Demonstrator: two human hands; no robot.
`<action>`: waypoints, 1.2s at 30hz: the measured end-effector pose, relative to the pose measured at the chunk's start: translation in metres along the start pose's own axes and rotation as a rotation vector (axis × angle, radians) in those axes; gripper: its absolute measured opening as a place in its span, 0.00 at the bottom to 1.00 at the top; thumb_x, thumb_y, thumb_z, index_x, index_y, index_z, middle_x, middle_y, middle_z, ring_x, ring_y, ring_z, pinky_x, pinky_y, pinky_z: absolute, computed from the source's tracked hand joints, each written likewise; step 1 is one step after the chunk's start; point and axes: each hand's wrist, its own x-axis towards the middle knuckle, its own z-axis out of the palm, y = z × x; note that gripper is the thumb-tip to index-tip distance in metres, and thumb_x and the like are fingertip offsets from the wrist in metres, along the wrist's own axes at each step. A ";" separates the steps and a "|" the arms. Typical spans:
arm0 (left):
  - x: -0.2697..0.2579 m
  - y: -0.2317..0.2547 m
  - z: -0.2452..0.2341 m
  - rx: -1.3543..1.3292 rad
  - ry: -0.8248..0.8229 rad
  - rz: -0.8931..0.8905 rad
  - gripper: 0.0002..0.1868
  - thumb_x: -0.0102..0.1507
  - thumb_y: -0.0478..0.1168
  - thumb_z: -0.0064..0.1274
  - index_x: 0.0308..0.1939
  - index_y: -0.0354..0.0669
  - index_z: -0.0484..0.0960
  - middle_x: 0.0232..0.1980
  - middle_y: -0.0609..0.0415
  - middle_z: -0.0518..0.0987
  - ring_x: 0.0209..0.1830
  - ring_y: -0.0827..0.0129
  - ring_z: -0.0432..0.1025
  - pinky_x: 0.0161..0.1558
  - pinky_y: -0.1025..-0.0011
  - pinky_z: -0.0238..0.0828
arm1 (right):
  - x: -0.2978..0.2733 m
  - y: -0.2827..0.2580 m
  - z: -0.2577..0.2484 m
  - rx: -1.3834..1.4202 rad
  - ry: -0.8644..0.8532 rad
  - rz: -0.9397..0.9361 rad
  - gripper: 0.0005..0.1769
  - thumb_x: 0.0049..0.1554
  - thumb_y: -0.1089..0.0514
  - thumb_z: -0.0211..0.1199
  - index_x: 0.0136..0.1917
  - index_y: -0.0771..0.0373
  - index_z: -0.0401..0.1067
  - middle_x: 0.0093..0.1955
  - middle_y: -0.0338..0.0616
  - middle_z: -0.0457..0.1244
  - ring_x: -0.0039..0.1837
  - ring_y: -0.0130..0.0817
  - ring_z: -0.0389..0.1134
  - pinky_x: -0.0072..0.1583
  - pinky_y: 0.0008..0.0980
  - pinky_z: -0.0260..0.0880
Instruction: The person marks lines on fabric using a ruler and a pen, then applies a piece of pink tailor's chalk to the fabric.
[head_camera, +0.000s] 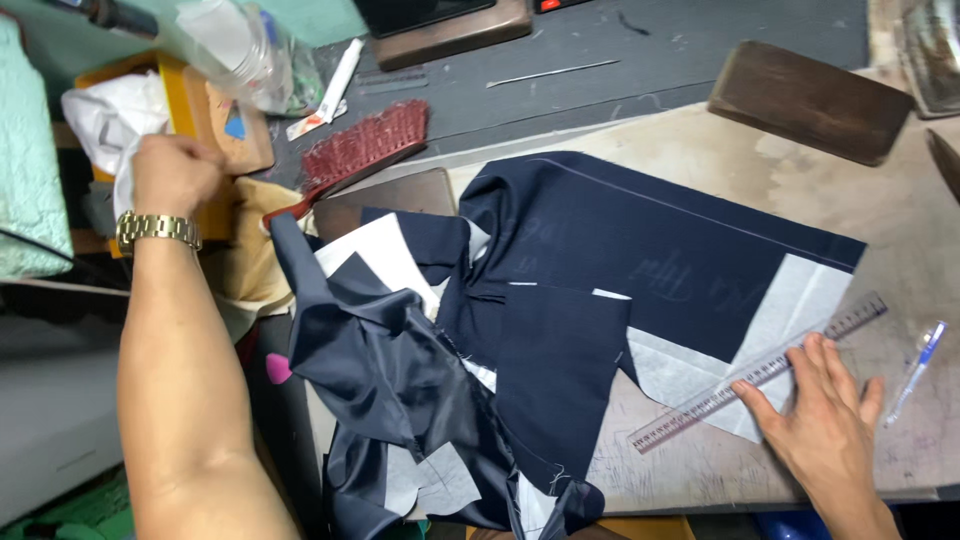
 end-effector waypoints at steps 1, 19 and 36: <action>-0.019 0.029 -0.020 0.003 -0.001 -0.014 0.12 0.62 0.44 0.52 0.36 0.42 0.89 0.33 0.38 0.82 0.37 0.42 0.78 0.41 0.55 0.73 | 0.000 0.000 0.001 -0.003 -0.006 -0.013 0.48 0.51 0.25 0.58 0.71 0.60 0.68 0.86 0.51 0.52 0.89 0.41 0.44 0.80 0.65 0.33; -0.318 0.032 0.007 0.142 -0.355 -0.453 0.24 0.65 0.60 0.54 0.53 0.47 0.80 0.49 0.32 0.83 0.52 0.32 0.76 0.49 0.42 0.71 | 0.002 0.009 0.005 -0.047 0.031 -0.018 0.46 0.53 0.24 0.55 0.69 0.60 0.70 0.84 0.48 0.54 0.88 0.43 0.46 0.79 0.64 0.37; -0.471 0.503 0.060 -0.505 -0.706 0.317 0.10 0.62 0.55 0.56 0.38 0.59 0.83 0.35 0.49 0.85 0.39 0.44 0.77 0.40 0.48 0.69 | 0.002 0.018 0.011 -0.045 0.052 -0.136 0.43 0.57 0.25 0.53 0.72 0.56 0.64 0.84 0.50 0.49 0.85 0.43 0.43 0.75 0.74 0.34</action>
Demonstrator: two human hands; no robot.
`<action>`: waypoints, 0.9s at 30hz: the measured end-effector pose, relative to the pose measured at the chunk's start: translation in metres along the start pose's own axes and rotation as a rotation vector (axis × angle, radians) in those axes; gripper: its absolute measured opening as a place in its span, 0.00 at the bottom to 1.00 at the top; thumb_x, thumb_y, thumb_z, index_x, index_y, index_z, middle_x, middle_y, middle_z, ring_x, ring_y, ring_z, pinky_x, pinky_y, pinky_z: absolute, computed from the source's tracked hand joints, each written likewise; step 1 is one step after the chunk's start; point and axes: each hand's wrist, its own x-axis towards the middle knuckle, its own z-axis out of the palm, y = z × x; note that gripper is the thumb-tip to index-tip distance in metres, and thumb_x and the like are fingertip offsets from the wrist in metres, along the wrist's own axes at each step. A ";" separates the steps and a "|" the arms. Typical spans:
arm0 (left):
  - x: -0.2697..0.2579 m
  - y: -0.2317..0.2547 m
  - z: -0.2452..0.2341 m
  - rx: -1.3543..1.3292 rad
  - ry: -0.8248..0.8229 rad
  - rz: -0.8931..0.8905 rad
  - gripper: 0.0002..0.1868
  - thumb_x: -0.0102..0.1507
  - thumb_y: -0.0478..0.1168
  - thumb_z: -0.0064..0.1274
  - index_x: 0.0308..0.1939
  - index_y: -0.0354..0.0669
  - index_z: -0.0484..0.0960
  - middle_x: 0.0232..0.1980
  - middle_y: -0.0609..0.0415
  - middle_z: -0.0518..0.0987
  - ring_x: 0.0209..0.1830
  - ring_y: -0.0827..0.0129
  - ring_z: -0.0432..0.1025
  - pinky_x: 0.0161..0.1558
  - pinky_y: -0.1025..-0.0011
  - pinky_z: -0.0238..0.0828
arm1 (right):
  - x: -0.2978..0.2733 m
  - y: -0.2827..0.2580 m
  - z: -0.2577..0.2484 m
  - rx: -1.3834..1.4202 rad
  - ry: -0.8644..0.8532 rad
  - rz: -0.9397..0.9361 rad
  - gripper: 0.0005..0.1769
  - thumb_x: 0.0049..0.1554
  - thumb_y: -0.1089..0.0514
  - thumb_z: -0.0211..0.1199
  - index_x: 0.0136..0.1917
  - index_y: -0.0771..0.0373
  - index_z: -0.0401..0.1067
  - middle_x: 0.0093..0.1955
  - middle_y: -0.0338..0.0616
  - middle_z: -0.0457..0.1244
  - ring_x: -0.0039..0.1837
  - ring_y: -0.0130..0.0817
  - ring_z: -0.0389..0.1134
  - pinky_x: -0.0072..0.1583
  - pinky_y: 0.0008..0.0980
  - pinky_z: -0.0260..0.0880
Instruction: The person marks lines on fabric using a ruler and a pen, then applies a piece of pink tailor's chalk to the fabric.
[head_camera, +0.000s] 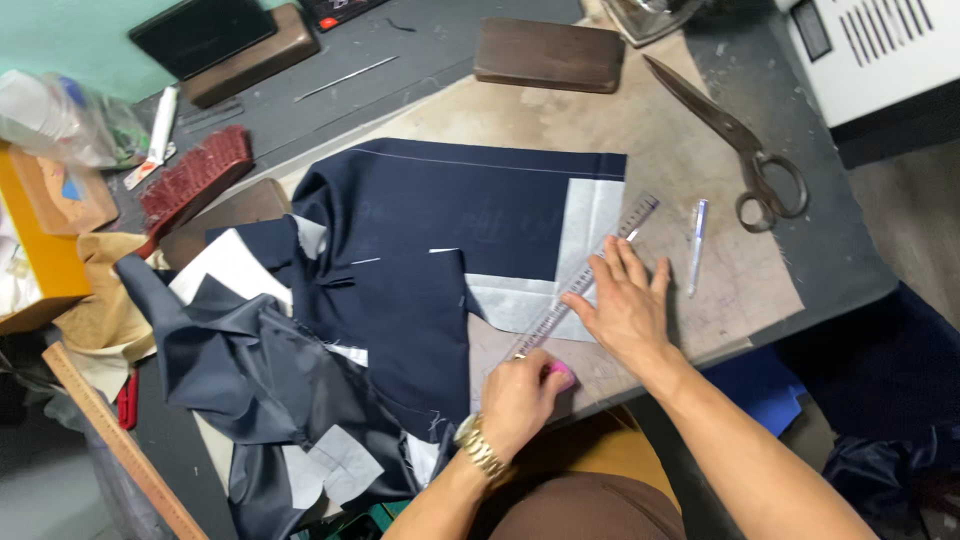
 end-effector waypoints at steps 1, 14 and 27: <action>0.002 0.001 0.010 0.009 -0.012 0.003 0.10 0.62 0.55 0.56 0.38 0.59 0.83 0.35 0.49 0.85 0.39 0.44 0.77 0.40 0.48 0.69 | -0.002 0.000 0.000 0.007 -0.003 0.013 0.43 0.57 0.25 0.53 0.72 0.56 0.64 0.84 0.50 0.49 0.85 0.43 0.43 0.75 0.74 0.34; 0.106 0.046 -0.070 0.932 -0.015 0.835 0.30 0.61 0.51 0.60 0.68 0.63 0.72 0.50 0.49 0.80 0.51 0.56 0.73 0.50 0.59 0.64 | -0.005 -0.002 -0.006 0.108 0.014 0.057 0.45 0.53 0.47 0.67 0.77 0.61 0.56 0.81 0.57 0.53 0.85 0.46 0.44 0.74 0.80 0.30; 0.110 0.102 -0.081 1.251 -0.372 0.677 0.43 0.61 0.56 0.63 0.78 0.59 0.65 0.63 0.45 0.78 0.58 0.58 0.67 0.57 0.55 0.57 | -0.026 -0.003 0.000 0.271 0.257 0.009 0.45 0.53 0.58 0.69 0.79 0.64 0.54 0.80 0.62 0.53 0.83 0.52 0.48 0.76 0.73 0.34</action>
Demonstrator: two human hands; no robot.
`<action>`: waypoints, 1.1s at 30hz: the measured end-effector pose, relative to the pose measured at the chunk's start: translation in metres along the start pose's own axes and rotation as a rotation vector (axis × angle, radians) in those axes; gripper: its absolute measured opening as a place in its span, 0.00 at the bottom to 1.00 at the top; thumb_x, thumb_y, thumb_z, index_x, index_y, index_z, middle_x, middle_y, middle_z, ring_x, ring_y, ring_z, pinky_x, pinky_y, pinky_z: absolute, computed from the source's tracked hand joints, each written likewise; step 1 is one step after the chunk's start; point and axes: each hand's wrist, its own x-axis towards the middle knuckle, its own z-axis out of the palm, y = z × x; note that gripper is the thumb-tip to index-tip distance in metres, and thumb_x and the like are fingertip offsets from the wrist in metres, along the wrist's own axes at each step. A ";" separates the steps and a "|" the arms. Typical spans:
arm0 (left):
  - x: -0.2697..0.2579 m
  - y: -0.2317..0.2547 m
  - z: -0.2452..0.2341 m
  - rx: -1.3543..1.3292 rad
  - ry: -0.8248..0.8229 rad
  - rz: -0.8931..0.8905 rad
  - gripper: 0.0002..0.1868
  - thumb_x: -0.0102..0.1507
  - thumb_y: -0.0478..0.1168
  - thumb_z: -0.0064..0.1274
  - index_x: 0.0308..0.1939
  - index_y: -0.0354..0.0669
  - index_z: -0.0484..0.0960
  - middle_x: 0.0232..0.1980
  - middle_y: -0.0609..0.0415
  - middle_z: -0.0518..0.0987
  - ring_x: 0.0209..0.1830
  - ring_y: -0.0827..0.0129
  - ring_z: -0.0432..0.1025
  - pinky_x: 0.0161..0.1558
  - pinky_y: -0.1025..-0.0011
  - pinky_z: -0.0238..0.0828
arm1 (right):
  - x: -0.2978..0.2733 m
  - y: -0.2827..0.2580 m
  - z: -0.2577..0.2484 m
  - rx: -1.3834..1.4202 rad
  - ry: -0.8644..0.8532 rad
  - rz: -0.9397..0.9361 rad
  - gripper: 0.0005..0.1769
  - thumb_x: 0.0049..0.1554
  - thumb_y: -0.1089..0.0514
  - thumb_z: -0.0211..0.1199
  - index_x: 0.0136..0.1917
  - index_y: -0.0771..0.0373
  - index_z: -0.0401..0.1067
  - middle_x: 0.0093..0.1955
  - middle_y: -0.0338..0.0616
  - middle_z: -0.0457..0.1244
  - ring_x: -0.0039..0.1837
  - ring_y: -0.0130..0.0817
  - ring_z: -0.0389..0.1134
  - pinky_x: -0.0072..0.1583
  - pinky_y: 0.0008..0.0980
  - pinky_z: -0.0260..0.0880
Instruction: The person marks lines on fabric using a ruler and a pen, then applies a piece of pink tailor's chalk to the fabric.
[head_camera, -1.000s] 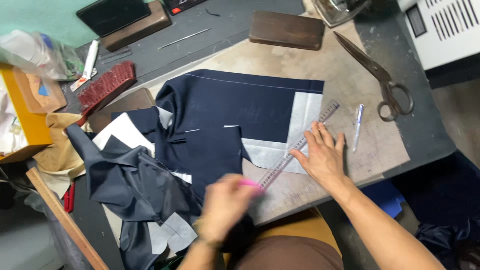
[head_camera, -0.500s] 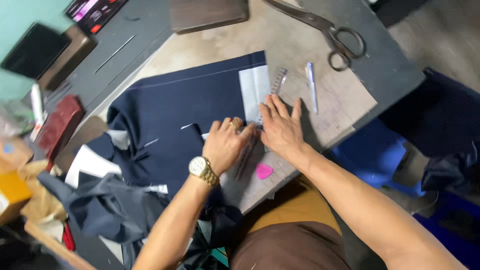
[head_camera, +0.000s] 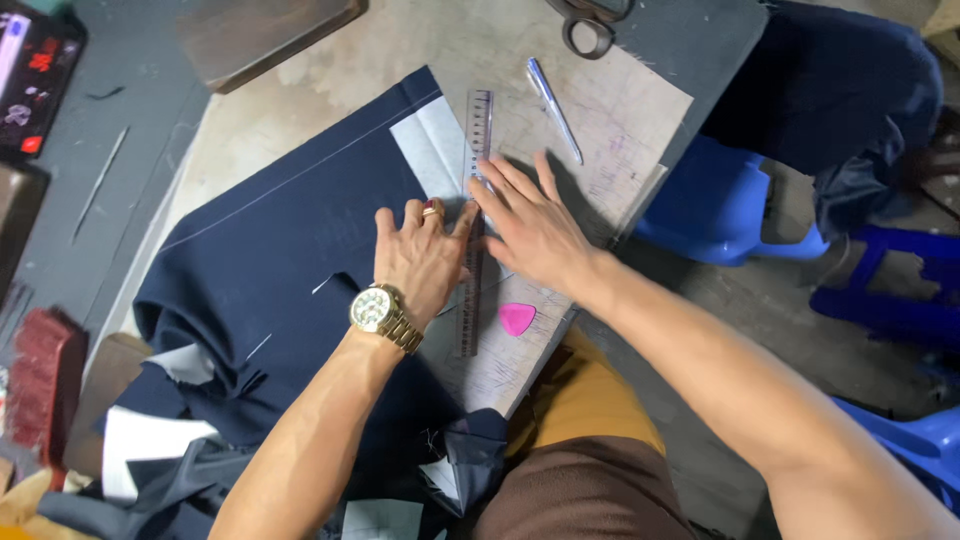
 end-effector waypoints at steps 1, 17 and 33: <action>0.002 0.000 -0.002 -0.002 0.004 0.015 0.43 0.61 0.56 0.63 0.78 0.59 0.65 0.63 0.45 0.78 0.58 0.58 0.67 0.57 0.55 0.57 | -0.019 -0.004 0.001 -0.008 -0.002 0.014 0.45 0.53 0.58 0.69 0.79 0.64 0.54 0.80 0.62 0.53 0.83 0.52 0.48 0.76 0.73 0.34; 0.005 -0.012 0.022 -0.012 0.144 0.041 0.42 0.56 0.61 0.64 0.74 0.61 0.72 0.83 0.41 0.56 0.83 0.40 0.40 0.70 0.23 0.17 | -0.086 -0.071 -0.026 0.590 -0.342 0.584 0.12 0.64 0.55 0.59 0.47 0.68 0.71 0.41 0.56 0.67 0.46 0.52 0.73 0.49 0.43 0.74; 0.011 -0.017 0.034 -0.055 0.136 0.068 0.44 0.55 0.61 0.64 0.74 0.62 0.69 0.84 0.39 0.52 0.84 0.37 0.37 0.67 0.19 0.14 | -0.092 -0.048 -0.026 2.111 0.233 0.328 0.15 0.60 0.70 0.56 0.61 0.71 0.72 0.41 0.72 0.67 0.31 0.49 0.71 0.39 0.60 0.78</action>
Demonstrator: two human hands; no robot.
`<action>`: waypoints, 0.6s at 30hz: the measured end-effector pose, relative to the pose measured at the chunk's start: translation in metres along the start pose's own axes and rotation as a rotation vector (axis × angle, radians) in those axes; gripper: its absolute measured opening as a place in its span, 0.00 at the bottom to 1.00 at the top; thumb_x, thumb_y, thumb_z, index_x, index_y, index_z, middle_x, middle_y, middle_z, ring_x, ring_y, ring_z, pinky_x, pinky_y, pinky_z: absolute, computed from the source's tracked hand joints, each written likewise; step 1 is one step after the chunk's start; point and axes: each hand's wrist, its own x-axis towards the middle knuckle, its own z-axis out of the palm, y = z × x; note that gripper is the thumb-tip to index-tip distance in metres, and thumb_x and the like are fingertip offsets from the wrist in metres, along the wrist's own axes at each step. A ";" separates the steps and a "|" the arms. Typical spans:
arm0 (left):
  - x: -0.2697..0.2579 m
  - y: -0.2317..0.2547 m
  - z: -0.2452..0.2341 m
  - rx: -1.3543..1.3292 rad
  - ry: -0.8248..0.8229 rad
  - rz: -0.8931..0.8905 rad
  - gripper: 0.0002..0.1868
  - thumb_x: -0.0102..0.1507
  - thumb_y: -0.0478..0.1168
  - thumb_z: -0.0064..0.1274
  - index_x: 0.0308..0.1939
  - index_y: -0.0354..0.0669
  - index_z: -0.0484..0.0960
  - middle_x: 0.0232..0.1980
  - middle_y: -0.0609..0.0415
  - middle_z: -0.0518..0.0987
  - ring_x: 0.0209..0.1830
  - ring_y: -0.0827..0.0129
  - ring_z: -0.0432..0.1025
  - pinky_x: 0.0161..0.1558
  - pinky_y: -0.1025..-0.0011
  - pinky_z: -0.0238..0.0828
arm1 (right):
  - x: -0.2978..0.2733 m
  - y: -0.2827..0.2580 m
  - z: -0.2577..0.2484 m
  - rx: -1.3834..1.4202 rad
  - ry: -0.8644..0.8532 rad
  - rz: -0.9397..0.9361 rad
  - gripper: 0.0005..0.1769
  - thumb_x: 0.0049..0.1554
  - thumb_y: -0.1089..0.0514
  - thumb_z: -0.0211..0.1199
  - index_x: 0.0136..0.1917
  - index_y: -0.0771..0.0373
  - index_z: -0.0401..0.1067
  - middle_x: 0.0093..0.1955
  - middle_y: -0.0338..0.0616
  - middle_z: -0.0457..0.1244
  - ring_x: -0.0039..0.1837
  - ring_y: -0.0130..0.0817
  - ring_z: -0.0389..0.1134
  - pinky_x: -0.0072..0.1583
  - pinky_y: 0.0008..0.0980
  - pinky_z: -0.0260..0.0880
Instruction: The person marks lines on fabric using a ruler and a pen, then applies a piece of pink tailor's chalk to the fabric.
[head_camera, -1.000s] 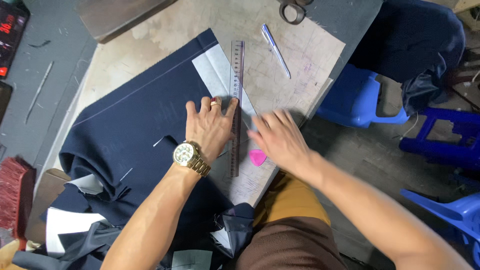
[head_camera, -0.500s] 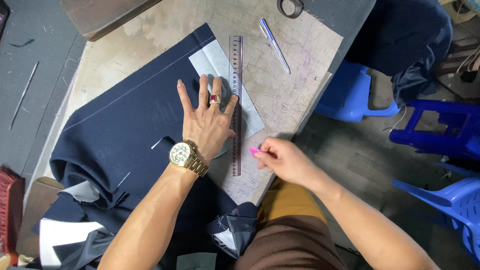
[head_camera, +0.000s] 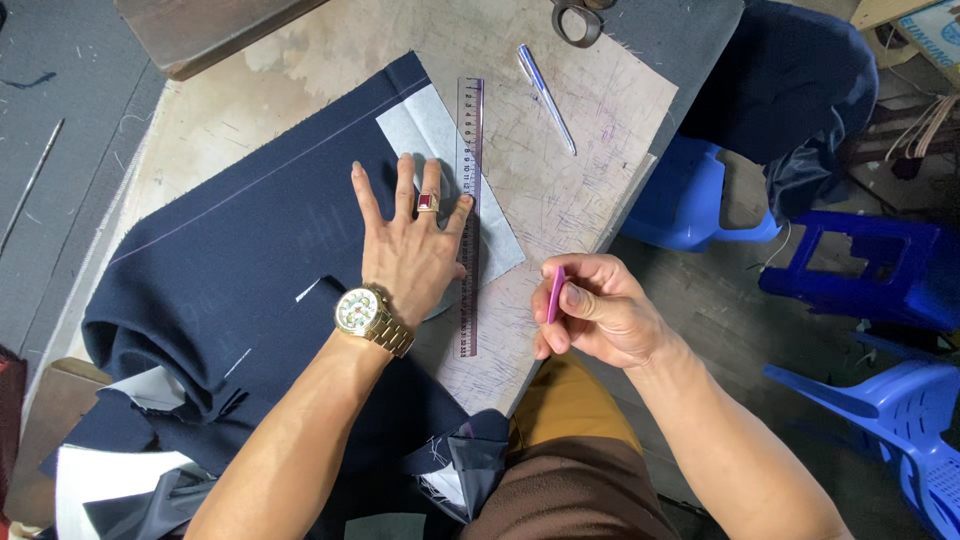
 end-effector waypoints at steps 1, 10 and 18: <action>0.000 0.000 0.001 0.000 0.000 0.000 0.44 0.55 0.61 0.64 0.74 0.62 0.69 0.84 0.39 0.52 0.84 0.37 0.37 0.67 0.19 0.14 | 0.000 -0.001 0.001 0.000 0.000 0.000 0.15 0.60 0.70 0.56 0.61 0.71 0.72 0.41 0.72 0.67 0.31 0.49 0.71 0.39 0.60 0.78; 0.002 -0.001 0.006 -0.010 -0.003 -0.015 0.44 0.55 0.61 0.64 0.75 0.63 0.68 0.84 0.41 0.53 0.84 0.39 0.36 0.68 0.19 0.13 | 0.031 -0.008 -0.003 -0.249 0.125 0.017 0.12 0.62 0.65 0.54 0.54 0.73 0.75 0.39 0.71 0.68 0.34 0.54 0.72 0.44 0.59 0.78; 0.000 0.005 -0.009 0.102 -0.010 0.025 0.39 0.59 0.56 0.61 0.74 0.63 0.69 0.85 0.52 0.53 0.85 0.44 0.38 0.70 0.22 0.14 | 0.099 -0.008 0.007 -1.021 0.633 -0.187 0.15 0.68 0.57 0.55 0.61 0.70 0.71 0.52 0.62 0.68 0.54 0.46 0.74 0.55 0.43 0.80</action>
